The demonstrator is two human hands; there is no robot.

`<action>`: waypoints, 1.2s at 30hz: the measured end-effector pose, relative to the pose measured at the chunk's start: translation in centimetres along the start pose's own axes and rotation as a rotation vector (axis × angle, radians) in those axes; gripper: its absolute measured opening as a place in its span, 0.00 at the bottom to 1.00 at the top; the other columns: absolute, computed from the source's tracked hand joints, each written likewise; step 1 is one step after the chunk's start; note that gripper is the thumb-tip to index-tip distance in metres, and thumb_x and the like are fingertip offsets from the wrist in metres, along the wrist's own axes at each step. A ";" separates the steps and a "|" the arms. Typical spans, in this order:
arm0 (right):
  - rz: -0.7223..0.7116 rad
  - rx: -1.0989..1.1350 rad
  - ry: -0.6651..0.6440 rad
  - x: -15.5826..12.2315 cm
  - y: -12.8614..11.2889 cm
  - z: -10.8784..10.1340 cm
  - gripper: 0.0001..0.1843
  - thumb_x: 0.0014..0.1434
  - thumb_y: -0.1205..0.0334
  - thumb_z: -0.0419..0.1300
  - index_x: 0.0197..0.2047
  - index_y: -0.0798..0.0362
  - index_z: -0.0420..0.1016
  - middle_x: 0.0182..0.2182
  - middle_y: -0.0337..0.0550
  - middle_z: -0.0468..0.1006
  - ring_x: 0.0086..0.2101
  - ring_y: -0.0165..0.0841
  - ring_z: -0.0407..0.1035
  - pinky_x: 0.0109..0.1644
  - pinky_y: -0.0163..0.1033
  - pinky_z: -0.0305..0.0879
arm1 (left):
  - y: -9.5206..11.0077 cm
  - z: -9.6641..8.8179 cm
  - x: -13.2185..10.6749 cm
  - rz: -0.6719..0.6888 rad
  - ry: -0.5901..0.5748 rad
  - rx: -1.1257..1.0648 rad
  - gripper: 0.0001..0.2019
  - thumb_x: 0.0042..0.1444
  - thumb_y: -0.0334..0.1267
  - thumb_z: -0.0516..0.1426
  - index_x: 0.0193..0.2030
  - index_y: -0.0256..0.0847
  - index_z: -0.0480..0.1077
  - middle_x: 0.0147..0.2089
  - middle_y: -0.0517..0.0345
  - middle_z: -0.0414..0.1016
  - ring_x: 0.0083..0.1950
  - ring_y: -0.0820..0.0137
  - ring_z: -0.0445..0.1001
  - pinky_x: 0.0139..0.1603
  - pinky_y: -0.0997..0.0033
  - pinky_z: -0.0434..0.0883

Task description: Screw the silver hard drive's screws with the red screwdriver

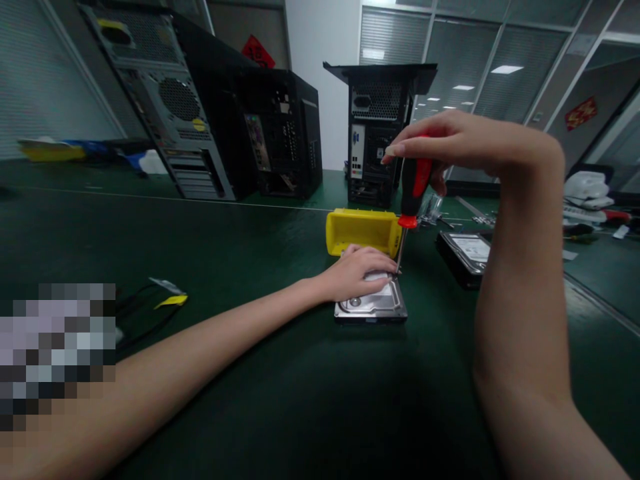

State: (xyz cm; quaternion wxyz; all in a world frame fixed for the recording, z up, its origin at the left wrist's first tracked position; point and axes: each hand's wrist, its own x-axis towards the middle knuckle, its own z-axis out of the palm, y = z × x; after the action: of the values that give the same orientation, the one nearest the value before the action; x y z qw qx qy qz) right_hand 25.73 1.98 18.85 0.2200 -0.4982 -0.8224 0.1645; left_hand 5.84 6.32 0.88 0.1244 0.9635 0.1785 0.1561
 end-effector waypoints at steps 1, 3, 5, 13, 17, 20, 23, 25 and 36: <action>-0.012 0.006 0.012 0.1 0.1 0.0 0.22 0.60 0.50 0.58 0.52 0.54 0.75 0.39 0.46 0.78 0.27 0.25 0.71 0.23 0.26 0.65 | 0.0 0.0 0.0 0.002 0.001 0.000 0.16 0.64 0.43 0.50 0.55 0.48 0.70 0.58 0.60 0.73 0.61 0.62 0.66 0.56 0.59 0.53; -0.021 0.012 0.024 0.2 0.4 0.0 0.24 0.59 0.49 0.59 0.53 0.55 0.75 0.37 0.46 0.78 0.24 0.24 0.68 0.21 0.26 0.63 | 0.0 0.1 0.0 0.003 0.003 0.000 0.16 0.64 0.44 0.50 0.55 0.48 0.70 0.58 0.60 0.73 0.61 0.62 0.66 0.57 0.59 0.53; -0.006 0.005 0.019 0.1 0.4 0.0 0.24 0.60 0.48 0.57 0.52 0.57 0.75 0.34 0.46 0.78 0.22 0.23 0.66 0.21 0.26 0.62 | 0.0 0.1 0.0 -0.001 0.008 0.000 0.16 0.64 0.44 0.49 0.55 0.49 0.70 0.58 0.60 0.73 0.61 0.62 0.66 0.57 0.59 0.53; 0.069 -0.034 0.032 0.3 -0.1 0.2 0.29 0.58 0.40 0.56 0.41 0.60 0.79 0.29 0.48 0.78 0.22 0.24 0.66 0.23 0.28 0.64 | 0.1 0.0 0.0 -0.009 0.011 -0.002 0.16 0.63 0.44 0.50 0.55 0.49 0.71 0.58 0.60 0.73 0.60 0.60 0.66 0.56 0.58 0.53; 0.131 0.047 0.048 0.8 0.0 0.6 0.36 0.62 0.36 0.46 0.39 0.64 0.77 0.33 0.55 0.79 0.25 0.28 0.69 0.30 0.33 0.69 | 0.2 -0.1 0.0 -0.018 -0.001 -0.001 0.16 0.63 0.44 0.50 0.55 0.48 0.71 0.59 0.59 0.73 0.61 0.60 0.66 0.57 0.58 0.54; 0.148 0.095 0.023 0.6 -0.3 0.8 0.30 0.68 0.51 0.40 0.41 0.65 0.75 0.36 0.57 0.79 0.27 0.29 0.71 0.33 0.34 0.71 | 0.2 -0.1 0.0 -0.017 -0.008 -0.005 0.16 0.64 0.44 0.49 0.55 0.48 0.71 0.59 0.59 0.73 0.61 0.60 0.65 0.57 0.58 0.54; 0.136 0.112 -0.018 0.0 -0.6 0.6 0.20 0.66 0.62 0.43 0.43 0.61 0.75 0.39 0.54 0.79 0.30 0.29 0.73 0.34 0.32 0.71 | 0.2 -0.1 0.0 -0.016 -0.002 0.000 0.16 0.64 0.44 0.50 0.55 0.48 0.71 0.59 0.59 0.73 0.61 0.60 0.66 0.57 0.58 0.54; 0.120 0.120 -0.037 -0.3 -0.7 0.4 0.18 0.66 0.63 0.44 0.46 0.59 0.74 0.40 0.52 0.79 0.31 0.29 0.73 0.34 0.32 0.71 | 0.1 -0.1 0.0 -0.012 -0.001 0.007 0.16 0.64 0.44 0.50 0.55 0.48 0.70 0.59 0.59 0.73 0.61 0.61 0.66 0.57 0.58 0.54; 0.010 0.052 0.020 -0.1 0.2 0.2 0.19 0.66 0.58 0.50 0.53 0.58 0.74 0.36 0.46 0.78 0.23 0.24 0.68 0.26 0.28 0.67 | 0.0 0.1 0.0 -0.003 0.009 0.005 0.16 0.64 0.44 0.50 0.55 0.48 0.70 0.58 0.60 0.73 0.61 0.61 0.66 0.56 0.59 0.54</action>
State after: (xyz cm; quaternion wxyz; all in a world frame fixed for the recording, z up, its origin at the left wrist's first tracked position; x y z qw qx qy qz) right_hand 25.85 2.00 18.58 0.2404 -0.4982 -0.8130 0.1818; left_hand 5.82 6.30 0.79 0.1215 0.9628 0.1810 0.1597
